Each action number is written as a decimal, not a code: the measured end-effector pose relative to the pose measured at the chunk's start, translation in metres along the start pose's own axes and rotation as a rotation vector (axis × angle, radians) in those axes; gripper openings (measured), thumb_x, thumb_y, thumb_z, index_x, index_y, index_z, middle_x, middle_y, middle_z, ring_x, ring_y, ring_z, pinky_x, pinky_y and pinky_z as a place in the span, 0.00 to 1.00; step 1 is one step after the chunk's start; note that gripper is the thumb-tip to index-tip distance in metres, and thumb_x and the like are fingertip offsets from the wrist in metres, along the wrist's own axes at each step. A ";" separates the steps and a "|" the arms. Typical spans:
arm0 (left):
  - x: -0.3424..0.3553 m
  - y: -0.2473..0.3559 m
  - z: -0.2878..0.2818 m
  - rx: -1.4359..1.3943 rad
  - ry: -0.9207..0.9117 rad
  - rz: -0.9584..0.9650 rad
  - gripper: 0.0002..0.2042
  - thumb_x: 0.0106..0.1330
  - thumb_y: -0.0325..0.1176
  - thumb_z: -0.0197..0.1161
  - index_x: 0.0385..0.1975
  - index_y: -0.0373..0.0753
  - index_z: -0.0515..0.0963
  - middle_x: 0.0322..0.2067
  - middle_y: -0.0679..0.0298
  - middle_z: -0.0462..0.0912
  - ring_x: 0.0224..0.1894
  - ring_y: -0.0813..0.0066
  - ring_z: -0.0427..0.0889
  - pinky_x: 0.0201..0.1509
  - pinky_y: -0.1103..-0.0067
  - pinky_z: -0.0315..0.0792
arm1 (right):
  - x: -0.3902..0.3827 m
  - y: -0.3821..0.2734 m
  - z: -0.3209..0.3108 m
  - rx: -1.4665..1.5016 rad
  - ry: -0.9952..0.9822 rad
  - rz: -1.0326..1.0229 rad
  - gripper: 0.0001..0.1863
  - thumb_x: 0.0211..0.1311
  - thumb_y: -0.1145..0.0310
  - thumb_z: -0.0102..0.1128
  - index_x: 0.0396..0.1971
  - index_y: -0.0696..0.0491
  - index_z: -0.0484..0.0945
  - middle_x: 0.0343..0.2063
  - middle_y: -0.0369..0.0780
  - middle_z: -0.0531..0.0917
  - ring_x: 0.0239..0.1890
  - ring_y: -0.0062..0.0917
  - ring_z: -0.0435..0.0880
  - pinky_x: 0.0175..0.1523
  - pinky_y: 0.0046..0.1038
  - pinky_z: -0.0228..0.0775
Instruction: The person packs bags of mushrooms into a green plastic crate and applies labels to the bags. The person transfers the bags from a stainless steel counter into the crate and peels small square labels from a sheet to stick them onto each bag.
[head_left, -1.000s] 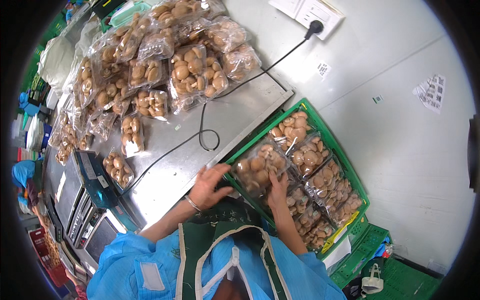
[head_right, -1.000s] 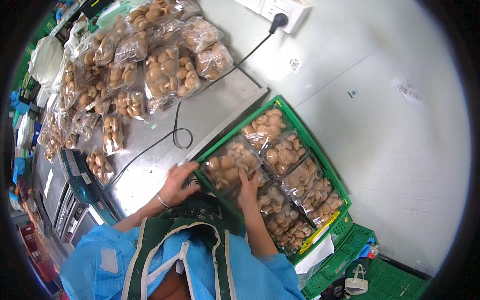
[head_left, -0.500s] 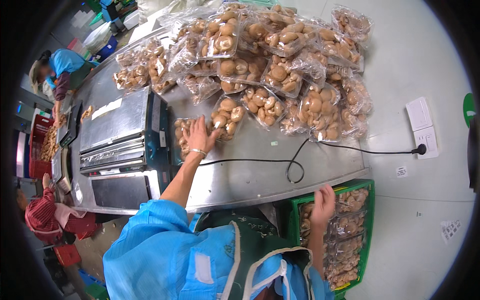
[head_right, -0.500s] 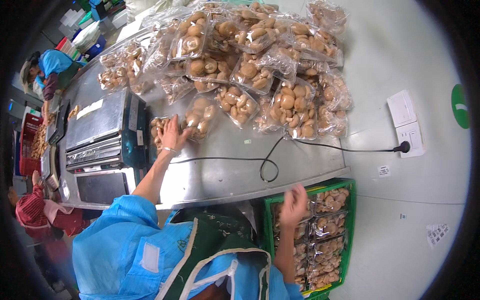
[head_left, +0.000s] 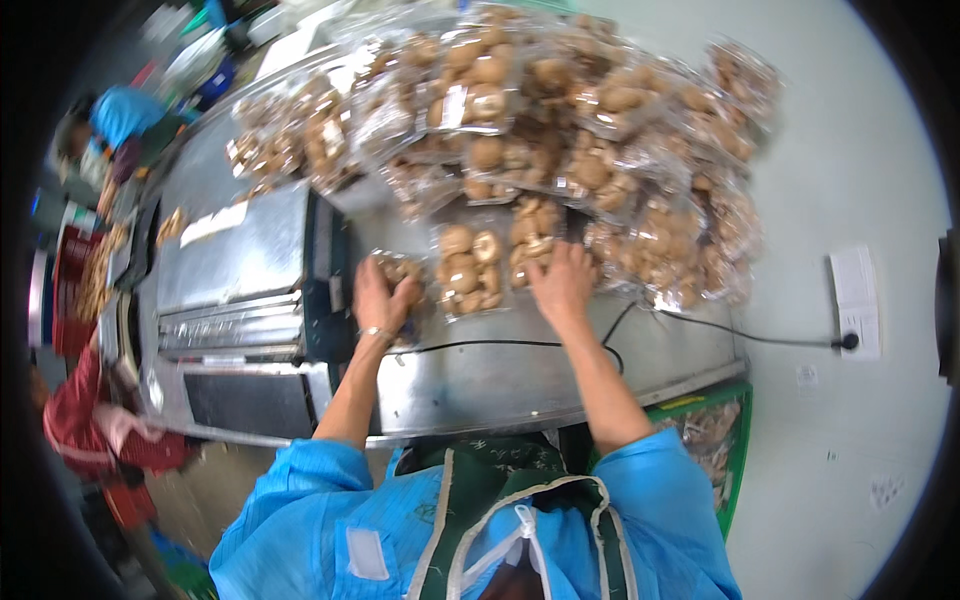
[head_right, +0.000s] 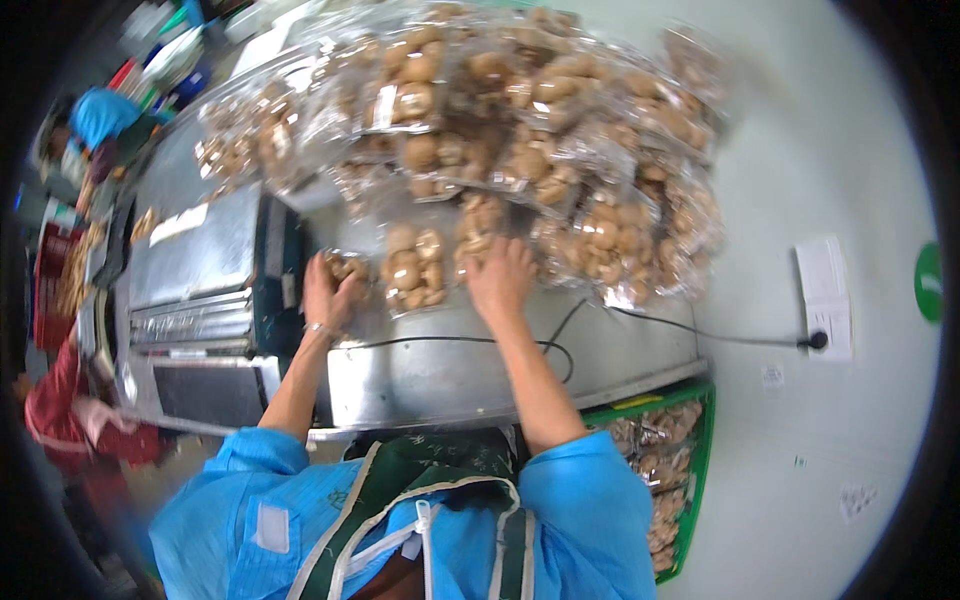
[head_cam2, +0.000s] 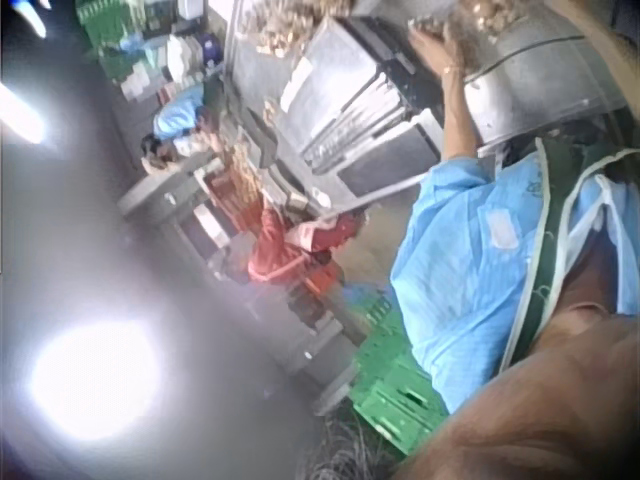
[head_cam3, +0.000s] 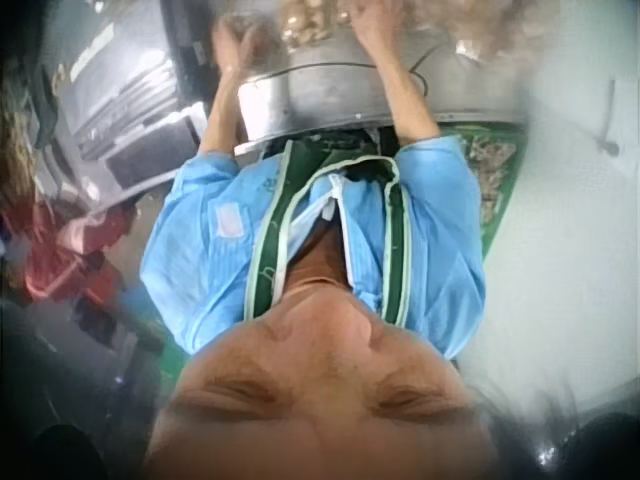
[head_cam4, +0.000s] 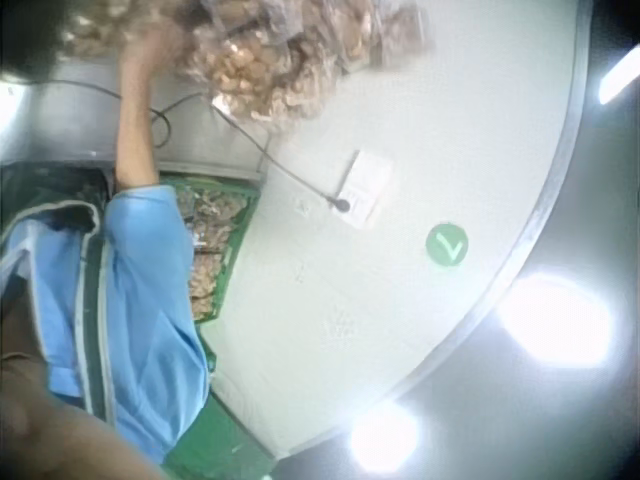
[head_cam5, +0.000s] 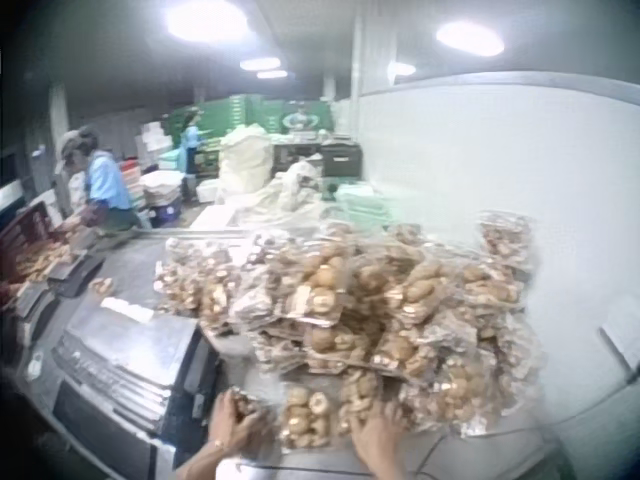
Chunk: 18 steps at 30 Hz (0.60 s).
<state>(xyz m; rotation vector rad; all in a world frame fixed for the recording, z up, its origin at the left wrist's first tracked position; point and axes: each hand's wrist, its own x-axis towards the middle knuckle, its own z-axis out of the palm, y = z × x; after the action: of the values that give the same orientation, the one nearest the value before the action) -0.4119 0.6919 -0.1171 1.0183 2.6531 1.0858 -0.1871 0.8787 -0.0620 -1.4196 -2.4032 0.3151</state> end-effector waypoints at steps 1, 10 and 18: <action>0.002 -0.008 0.005 -0.189 -0.154 -0.042 0.34 0.54 0.43 0.67 0.59 0.34 0.64 0.56 0.46 0.69 0.58 0.52 0.69 0.60 0.69 0.64 | -0.002 0.006 0.007 0.059 0.039 0.096 0.26 0.48 0.56 0.66 0.44 0.55 0.71 0.41 0.47 0.72 0.46 0.43 0.71 0.47 0.46 0.63; 0.002 -0.043 -0.001 -0.569 -0.346 -0.413 0.32 0.58 0.44 0.68 0.56 0.29 0.67 0.52 0.54 0.73 0.49 0.65 0.75 0.54 0.72 0.71 | -0.067 0.063 -0.052 1.279 -0.158 0.407 0.33 0.48 0.71 0.62 0.57 0.58 0.64 0.50 0.44 0.73 0.52 0.32 0.73 0.56 0.32 0.67; -0.011 -0.008 -0.021 -0.536 -0.269 -0.088 0.33 0.57 0.36 0.70 0.60 0.36 0.61 0.56 0.55 0.67 0.52 0.64 0.71 0.58 0.70 0.69 | -0.406 0.165 -0.148 1.851 0.831 0.927 0.31 0.57 0.81 0.53 0.62 0.52 0.61 0.54 0.43 0.72 0.56 0.32 0.74 0.59 0.36 0.68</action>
<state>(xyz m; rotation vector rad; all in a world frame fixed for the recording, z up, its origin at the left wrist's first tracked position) -0.4143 0.6685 -0.1087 0.8519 2.0115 1.4145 0.1852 0.6046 -0.0529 -1.0033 -0.1055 1.2823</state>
